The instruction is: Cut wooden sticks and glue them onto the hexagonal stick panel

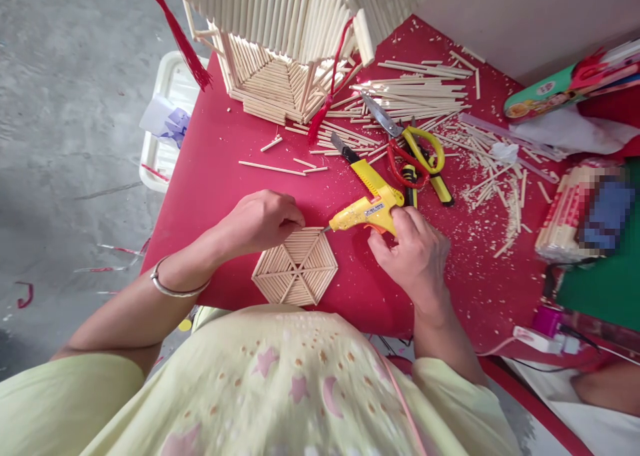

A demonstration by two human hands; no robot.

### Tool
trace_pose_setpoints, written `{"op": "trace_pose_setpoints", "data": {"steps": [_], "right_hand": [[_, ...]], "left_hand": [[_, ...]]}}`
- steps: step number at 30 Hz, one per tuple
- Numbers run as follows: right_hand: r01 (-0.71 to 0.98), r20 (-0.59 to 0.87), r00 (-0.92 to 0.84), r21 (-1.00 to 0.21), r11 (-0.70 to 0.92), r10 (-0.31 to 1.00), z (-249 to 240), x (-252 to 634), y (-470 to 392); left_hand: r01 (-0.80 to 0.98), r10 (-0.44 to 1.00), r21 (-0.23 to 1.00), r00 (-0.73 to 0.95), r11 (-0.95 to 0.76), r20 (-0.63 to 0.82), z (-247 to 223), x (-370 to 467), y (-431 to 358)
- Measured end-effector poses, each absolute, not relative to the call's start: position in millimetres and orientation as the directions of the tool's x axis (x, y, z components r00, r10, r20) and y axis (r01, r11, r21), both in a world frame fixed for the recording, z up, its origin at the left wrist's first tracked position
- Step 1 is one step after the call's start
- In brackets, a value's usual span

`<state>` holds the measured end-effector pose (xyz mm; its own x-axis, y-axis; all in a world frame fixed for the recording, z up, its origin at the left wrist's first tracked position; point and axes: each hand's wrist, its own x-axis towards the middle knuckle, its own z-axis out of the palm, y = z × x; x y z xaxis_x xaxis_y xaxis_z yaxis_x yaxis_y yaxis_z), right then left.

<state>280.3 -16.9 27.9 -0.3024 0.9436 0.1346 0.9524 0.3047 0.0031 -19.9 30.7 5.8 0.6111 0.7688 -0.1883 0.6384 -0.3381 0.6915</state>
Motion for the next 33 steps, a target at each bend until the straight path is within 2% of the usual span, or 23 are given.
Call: {"op": "trace_pose_setpoints", "data": {"steps": [10, 22, 26, 29, 31, 33], "right_hand": [[0.970, 0.162, -0.236, -0.013, 0.241, 0.958, 23.1, 281.8, -20.0], [0.974, 0.163, -0.068, -0.203, 0.101, 0.984, -4.7, 293.8, -37.9], [0.981, 0.222, -0.032, -0.182, 0.073, 0.975, -8.0, 292.3, -51.1], [0.987, 0.322, 0.005, -0.156, 0.048, 0.947, 0.2, 280.4, -63.0], [0.966, 0.354, 0.014, -0.248, 0.079, 0.935, 5.2, 266.0, -70.5], [0.916, 0.305, -0.032, -0.373, 0.150, 0.952, 6.0, 248.2, -76.3]], "left_hand": [[0.603, 0.762, 0.714, 0.629, -0.356, -0.151, 3.4, -19.3, 29.3], [0.596, 0.760, 0.722, 0.632, -0.351, -0.152, 0.9, -21.5, 29.8], [0.591, 0.752, 0.723, 0.641, -0.357, -0.153, -1.7, -23.5, 32.0], [0.543, 0.729, 0.764, 0.669, -0.349, -0.143, -3.7, -26.3, 35.2], [0.513, 0.714, 0.789, 0.686, -0.337, -0.142, -3.7, -27.9, 37.4], [0.505, 0.708, 0.795, 0.692, -0.335, -0.141, -2.4, -28.8, 39.0]]}}
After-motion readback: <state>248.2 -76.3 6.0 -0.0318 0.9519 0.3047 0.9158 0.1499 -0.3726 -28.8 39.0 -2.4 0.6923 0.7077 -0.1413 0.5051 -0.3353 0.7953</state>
